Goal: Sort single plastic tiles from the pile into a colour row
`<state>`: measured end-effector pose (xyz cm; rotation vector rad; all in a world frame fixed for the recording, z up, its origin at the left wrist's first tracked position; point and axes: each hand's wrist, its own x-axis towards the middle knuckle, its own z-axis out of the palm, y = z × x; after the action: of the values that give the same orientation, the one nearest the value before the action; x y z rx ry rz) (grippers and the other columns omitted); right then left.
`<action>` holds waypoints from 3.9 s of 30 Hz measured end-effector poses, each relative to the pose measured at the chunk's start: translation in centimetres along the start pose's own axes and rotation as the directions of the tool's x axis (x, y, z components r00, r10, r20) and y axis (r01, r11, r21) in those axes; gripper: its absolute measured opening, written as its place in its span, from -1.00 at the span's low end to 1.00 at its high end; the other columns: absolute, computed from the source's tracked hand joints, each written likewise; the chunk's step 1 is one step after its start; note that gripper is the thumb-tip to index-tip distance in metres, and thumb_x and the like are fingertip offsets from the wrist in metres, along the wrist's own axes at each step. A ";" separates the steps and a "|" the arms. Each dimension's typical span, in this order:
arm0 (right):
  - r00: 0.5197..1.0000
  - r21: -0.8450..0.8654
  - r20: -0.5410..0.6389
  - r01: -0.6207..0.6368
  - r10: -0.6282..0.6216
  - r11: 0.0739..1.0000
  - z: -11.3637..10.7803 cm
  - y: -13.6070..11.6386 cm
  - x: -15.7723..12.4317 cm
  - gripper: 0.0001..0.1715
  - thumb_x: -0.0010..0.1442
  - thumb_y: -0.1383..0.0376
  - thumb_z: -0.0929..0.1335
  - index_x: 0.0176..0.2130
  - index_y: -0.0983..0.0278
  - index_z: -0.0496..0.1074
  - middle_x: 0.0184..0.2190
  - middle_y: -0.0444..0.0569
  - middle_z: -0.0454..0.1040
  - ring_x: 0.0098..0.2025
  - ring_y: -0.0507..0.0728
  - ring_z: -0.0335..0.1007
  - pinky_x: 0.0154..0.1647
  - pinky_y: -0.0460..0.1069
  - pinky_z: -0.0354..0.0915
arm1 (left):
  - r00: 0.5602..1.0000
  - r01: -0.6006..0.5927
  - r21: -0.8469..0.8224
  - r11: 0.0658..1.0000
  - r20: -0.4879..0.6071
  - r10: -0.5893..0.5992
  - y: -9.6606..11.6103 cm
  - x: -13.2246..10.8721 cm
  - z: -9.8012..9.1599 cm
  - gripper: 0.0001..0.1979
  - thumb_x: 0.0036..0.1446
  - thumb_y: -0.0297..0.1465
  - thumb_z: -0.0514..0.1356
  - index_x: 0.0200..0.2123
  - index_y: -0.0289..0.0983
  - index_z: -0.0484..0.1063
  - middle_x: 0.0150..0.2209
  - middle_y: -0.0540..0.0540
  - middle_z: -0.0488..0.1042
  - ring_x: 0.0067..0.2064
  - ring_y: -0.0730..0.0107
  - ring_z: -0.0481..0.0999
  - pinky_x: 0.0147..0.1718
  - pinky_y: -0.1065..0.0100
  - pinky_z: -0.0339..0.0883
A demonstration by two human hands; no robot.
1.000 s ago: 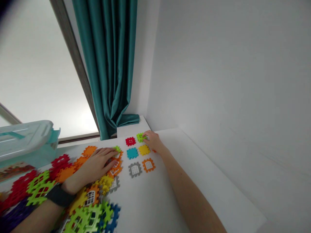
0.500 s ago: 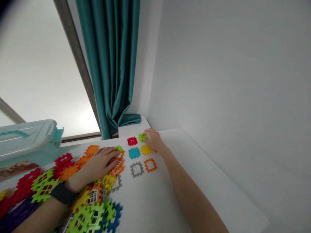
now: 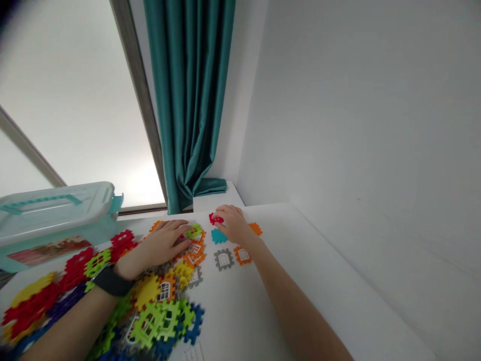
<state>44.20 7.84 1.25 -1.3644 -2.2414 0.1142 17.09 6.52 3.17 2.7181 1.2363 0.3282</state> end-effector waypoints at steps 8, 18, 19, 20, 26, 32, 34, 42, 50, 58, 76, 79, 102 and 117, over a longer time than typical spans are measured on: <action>0.996 0.042 0.051 0.078 -0.080 0.996 1.1 -3.4 -0.1 -0.78 0.25 0.35 0.40 -0.08 0.20 0.53 -0.02 0.03 0.58 0.11 0.24 0.39 0.21 0.17 0.17 | 0.999 0.014 -0.008 1.000 0.049 -0.013 -2.2 -1.3 -2.5 -0.65 0.32 -0.18 0.09 0.05 -0.16 0.48 0.10 -0.17 0.53 0.16 0.04 0.48 0.17 0.05 0.28; 0.970 0.094 0.200 0.121 -0.138 0.988 3.0 -7.5 1.8 -0.79 0.24 0.26 0.44 -0.10 0.22 0.53 -0.07 0.04 0.58 0.05 0.24 0.42 0.15 0.13 0.25 | 0.993 0.016 0.059 0.998 0.118 -0.023 -2.4 -1.7 -1.8 -0.51 0.15 -0.03 0.27 0.04 -0.20 0.50 0.11 -0.24 0.49 0.16 -0.08 0.44 0.18 -0.04 0.25; 0.967 0.098 0.203 0.138 -0.155 0.986 3.1 -7.6 1.6 -0.79 0.25 0.23 0.44 -0.10 0.22 0.53 -0.06 0.05 0.58 0.06 0.24 0.42 0.15 0.14 0.25 | 0.993 0.008 0.053 0.999 0.117 -0.014 -2.4 -1.7 -1.6 -0.48 0.14 -0.02 0.28 0.06 -0.21 0.49 0.12 -0.25 0.48 0.17 -0.09 0.43 0.19 -0.05 0.24; 0.964 0.098 0.205 0.152 -0.169 0.984 3.2 -7.6 1.5 -0.78 0.27 0.21 0.43 -0.09 0.21 0.53 -0.06 0.05 0.57 0.06 0.23 0.41 0.16 0.14 0.24 | 0.993 0.003 0.047 0.999 0.115 -0.009 -2.4 -1.7 -1.4 -0.45 0.13 0.00 0.28 0.07 -0.22 0.48 0.13 -0.25 0.47 0.19 -0.10 0.42 0.21 -0.06 0.22; 0.968 0.064 0.183 0.164 -0.173 0.984 3.5 -5.6 0.8 -0.78 0.26 0.37 0.37 -0.07 0.24 0.51 -0.03 0.05 0.56 0.07 0.21 0.40 0.19 0.15 0.20 | 0.983 0.032 0.043 0.999 0.180 -0.039 -2.6 -1.7 -1.2 -0.35 0.07 0.02 0.31 0.13 -0.23 0.42 0.23 -0.27 0.39 0.26 -0.10 0.34 0.26 -0.06 0.14; 0.979 -0.050 0.157 0.142 -0.133 0.989 4.4 -4.3 0.9 -0.73 0.25 0.48 0.32 -0.08 0.26 0.49 -0.05 0.06 0.55 0.07 0.22 0.37 0.18 0.16 0.17 | 0.965 0.095 0.046 0.994 0.243 -0.103 -2.8 -1.9 -2.0 -0.26 0.02 0.05 0.32 0.16 -0.27 0.37 0.25 -0.32 0.36 0.29 -0.15 0.29 0.25 -0.08 0.16; 0.976 -0.066 0.168 0.150 -0.137 0.987 4.6 -4.3 0.9 -0.73 0.25 0.47 0.33 -0.07 0.26 0.48 -0.04 0.06 0.54 0.08 0.23 0.36 0.19 0.16 0.16 | 0.959 0.102 0.045 0.994 0.263 -0.110 -2.7 -1.9 -2.2 -0.27 0.03 0.04 0.32 0.17 -0.26 0.37 0.26 -0.32 0.35 0.30 -0.16 0.28 0.24 -0.09 0.17; 0.978 -0.113 0.178 0.131 -0.110 0.985 4.7 -4.6 1.1 -0.83 0.27 0.41 0.38 -0.11 0.25 0.48 -0.09 0.03 0.54 0.05 0.22 0.36 0.16 0.12 0.15 | 0.960 0.101 0.032 0.994 0.259 -0.106 -2.6 -1.8 -2.2 -0.34 0.03 0.00 0.33 0.10 -0.25 0.42 0.21 -0.33 0.40 0.27 -0.14 0.33 0.21 -0.12 0.21; 0.984 -0.137 0.134 0.135 -0.117 0.981 4.7 -4.8 1.1 -0.93 0.25 0.37 0.42 -0.21 0.22 0.48 -0.20 -0.03 0.54 -0.01 0.21 0.37 0.21 0.16 0.06 | 0.961 0.107 0.021 0.994 0.253 -0.109 -2.7 -1.9 -2.4 -0.41 0.03 0.01 0.33 0.00 -0.26 0.46 0.15 -0.32 0.44 0.21 -0.17 0.39 0.16 -0.12 0.26; 0.986 -0.099 -0.049 0.156 -0.161 0.983 3.7 -6.4 1.2 -0.88 0.25 0.40 0.39 -0.18 0.21 0.45 -0.16 -0.03 0.54 -0.01 0.19 0.40 0.28 0.20 0.04 | 0.992 0.120 0.053 0.991 -0.031 -0.119 -2.8 -1.7 -2.8 -0.40 0.20 0.03 0.21 0.13 -0.27 0.39 0.13 -0.29 0.47 0.13 -0.11 0.46 0.09 -0.02 0.32; 0.910 -0.103 -0.329 0.229 -0.250 0.968 1.3 -8.9 1.0 -0.67 0.32 0.26 0.35 0.07 0.20 0.40 0.03 0.12 0.49 0.13 0.26 0.37 0.29 0.27 0.17 | 0.933 -0.042 0.189 0.981 -0.343 0.106 -2.0 -1.5 -4.1 -0.59 0.23 -0.21 0.24 0.11 -0.22 0.41 0.19 -0.24 0.40 0.19 -0.05 0.36 0.19 -0.02 0.19; 0.914 -0.060 -0.294 0.276 -0.281 0.959 1.0 -8.3 1.0 -0.67 0.32 0.29 0.34 0.08 0.18 0.41 0.15 0.14 0.43 0.21 0.29 0.32 0.25 0.27 0.22 | 0.935 -0.057 0.157 0.986 -0.337 0.108 -2.2 -1.5 -4.0 -0.58 0.25 -0.21 0.22 0.13 -0.22 0.41 0.22 -0.26 0.37 0.21 -0.07 0.34 0.21 -0.06 0.17; 0.947 -0.014 -0.178 0.268 -0.266 0.963 0.9 -6.9 0.9 -0.67 0.29 0.32 0.36 0.06 0.21 0.43 0.16 0.14 0.47 0.17 0.28 0.37 0.22 0.26 0.23 | 0.946 -0.061 0.006 0.998 -0.317 0.060 -3.0 -1.2 -2.6 -0.57 0.23 -0.21 0.28 0.13 -0.18 0.37 0.14 -0.21 0.39 0.19 0.02 0.38 0.18 0.02 0.23; 0.943 0.016 -0.255 0.227 -0.215 0.974 1.5 -6.6 1.0 -0.76 0.40 0.27 0.28 -0.11 0.17 0.55 -0.08 0.06 0.59 0.00 0.22 0.45 0.11 0.18 0.27 | 0.948 -0.008 -0.395 0.919 -0.296 -0.119 -3.0 -0.6 -2.0 -0.68 0.22 -0.16 0.25 -0.05 -0.21 0.50 0.07 -0.17 0.37 0.13 0.14 0.44 0.23 0.08 0.29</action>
<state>37.76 5.77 2.46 -1.0303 -2.1441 -0.0820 13.96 8.10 4.40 2.3388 1.1609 0.9265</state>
